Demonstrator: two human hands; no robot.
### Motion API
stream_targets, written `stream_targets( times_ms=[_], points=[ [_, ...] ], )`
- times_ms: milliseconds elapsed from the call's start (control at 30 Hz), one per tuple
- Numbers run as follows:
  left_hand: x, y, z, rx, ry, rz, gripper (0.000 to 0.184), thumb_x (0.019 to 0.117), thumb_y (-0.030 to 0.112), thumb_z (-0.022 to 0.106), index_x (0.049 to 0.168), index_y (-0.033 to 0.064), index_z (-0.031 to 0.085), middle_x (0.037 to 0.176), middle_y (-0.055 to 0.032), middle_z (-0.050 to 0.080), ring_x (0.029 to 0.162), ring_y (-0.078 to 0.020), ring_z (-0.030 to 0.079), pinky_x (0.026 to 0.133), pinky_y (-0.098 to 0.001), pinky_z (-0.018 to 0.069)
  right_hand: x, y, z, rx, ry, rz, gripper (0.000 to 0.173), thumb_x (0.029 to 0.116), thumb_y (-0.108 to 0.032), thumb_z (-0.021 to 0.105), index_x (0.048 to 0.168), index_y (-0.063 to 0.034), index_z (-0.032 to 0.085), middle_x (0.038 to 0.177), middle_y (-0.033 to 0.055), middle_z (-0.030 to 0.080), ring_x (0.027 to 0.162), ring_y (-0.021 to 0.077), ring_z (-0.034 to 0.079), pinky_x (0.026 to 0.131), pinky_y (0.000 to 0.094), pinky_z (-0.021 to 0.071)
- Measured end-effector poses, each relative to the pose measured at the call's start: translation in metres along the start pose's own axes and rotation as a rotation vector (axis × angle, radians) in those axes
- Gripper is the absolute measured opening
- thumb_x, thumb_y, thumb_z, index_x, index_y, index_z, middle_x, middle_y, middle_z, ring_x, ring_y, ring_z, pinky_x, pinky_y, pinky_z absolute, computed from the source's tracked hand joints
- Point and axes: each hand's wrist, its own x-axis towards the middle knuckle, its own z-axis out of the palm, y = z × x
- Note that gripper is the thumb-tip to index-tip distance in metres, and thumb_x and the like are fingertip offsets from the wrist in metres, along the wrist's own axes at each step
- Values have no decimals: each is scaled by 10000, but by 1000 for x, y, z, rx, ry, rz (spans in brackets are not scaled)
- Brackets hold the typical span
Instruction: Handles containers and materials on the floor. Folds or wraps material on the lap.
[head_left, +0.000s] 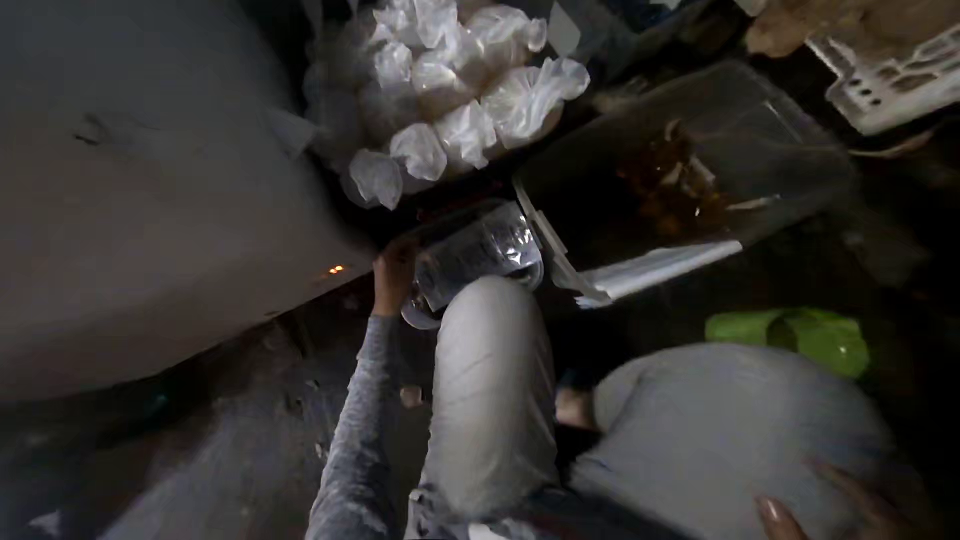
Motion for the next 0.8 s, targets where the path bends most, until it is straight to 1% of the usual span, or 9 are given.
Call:
stream_targets(
  times_ms=[67, 133, 233, 367, 500, 600, 667, 733, 800],
  points=[
    [-15, 5, 16, -6, -119, -9, 264, 1034, 137, 592, 1264, 32, 668, 1206, -169, 704, 1037, -294, 702, 903, -502, 574, -13, 10, -7, 18, 45, -9, 560, 990, -296, 570, 1363, 113, 490, 1509, 456, 327, 1471, 475, 338, 1223, 447, 297],
    [-16, 45, 9, -50, -166, 22, 281, 1048, 144, 573, 1285, 18, 656, 1236, -184, 695, 1057, -297, 695, 916, -491, 561, -16, 15, -5, 52, 100, -20, 548, 996, -388, 559, 1371, 5, 489, 1600, 370, 243, 1555, 376, 203, 1269, 401, 192],
    [3, 105, -6, -153, -154, 347, 292, 1040, 150, 569, 1257, -26, 651, 1215, -145, 697, 1055, -152, 688, 940, -345, 572, -27, 12, -2, 68, 178, 19, 530, 997, -427, 575, 1396, -81, 532, 1626, 286, 281, 1544, 311, 266, 1249, 398, 269],
    [-5, 196, -33, -363, -296, 667, 269, 1045, 169, 579, 1288, 61, 620, 1227, 14, 685, 1082, -85, 667, 960, -290, 557, -68, -10, 4, -59, 130, 184, 636, 990, -468, 608, 1535, -162, 494, 1685, 266, 166, 1515, 424, 314, 1157, 582, 388],
    [-28, 222, -27, -300, -339, 780, 348, 1074, 213, 525, 1347, 3, 571, 1328, -24, 624, 1196, -98, 603, 1067, -304, 478, -141, -11, 29, -24, 106, 139, 459, 997, -466, 587, 1454, -430, 570, 1713, 196, 136, 1583, 403, 105, 1248, 589, 241],
    [-61, 211, -20, -11, -305, 808, 365, 1071, 242, 542, 1343, 2, 590, 1348, -111, 621, 1209, -126, 615, 1040, -303, 503, -167, 8, 15, 133, 289, 52, 229, 979, -319, 640, 1101, -223, 808, 1506, 145, 549, 1450, 266, 460, 1194, 420, 405],
    [-82, 198, -17, 160, -256, 775, 373, 1058, 229, 551, 1295, -49, 622, 1382, -252, 585, 1287, -291, 581, 1070, -417, 489, -153, 41, -30, 149, 411, 56, 220, 976, -184, 639, 954, -18, 782, 1248, 173, 707, 1218, 232, 658, 1067, 356, 523],
    [-97, 166, -18, 249, -221, 670, 391, 1032, 202, 574, 1303, -76, 617, 1446, -330, 501, 1391, -427, 465, 1150, -515, 397, -119, 88, -83, 79, 532, 162, 251, 1000, -114, 603, 1023, 104, 725, 1140, 239, 716, 1087, 258, 700, 995, 365, 553],
    [-113, 125, -14, 321, -187, 553, 507, 1028, 250, 582, 1386, -106, 539, 1498, -399, 401, 1439, -535, 354, 1200, -577, 299, -74, 143, -135, -16, 523, 368, 320, 1063, -171, 524, 1184, 89, 666, 1207, 255, 666, 1119, 268, 665, 1009, 371, 529]
  ],
)
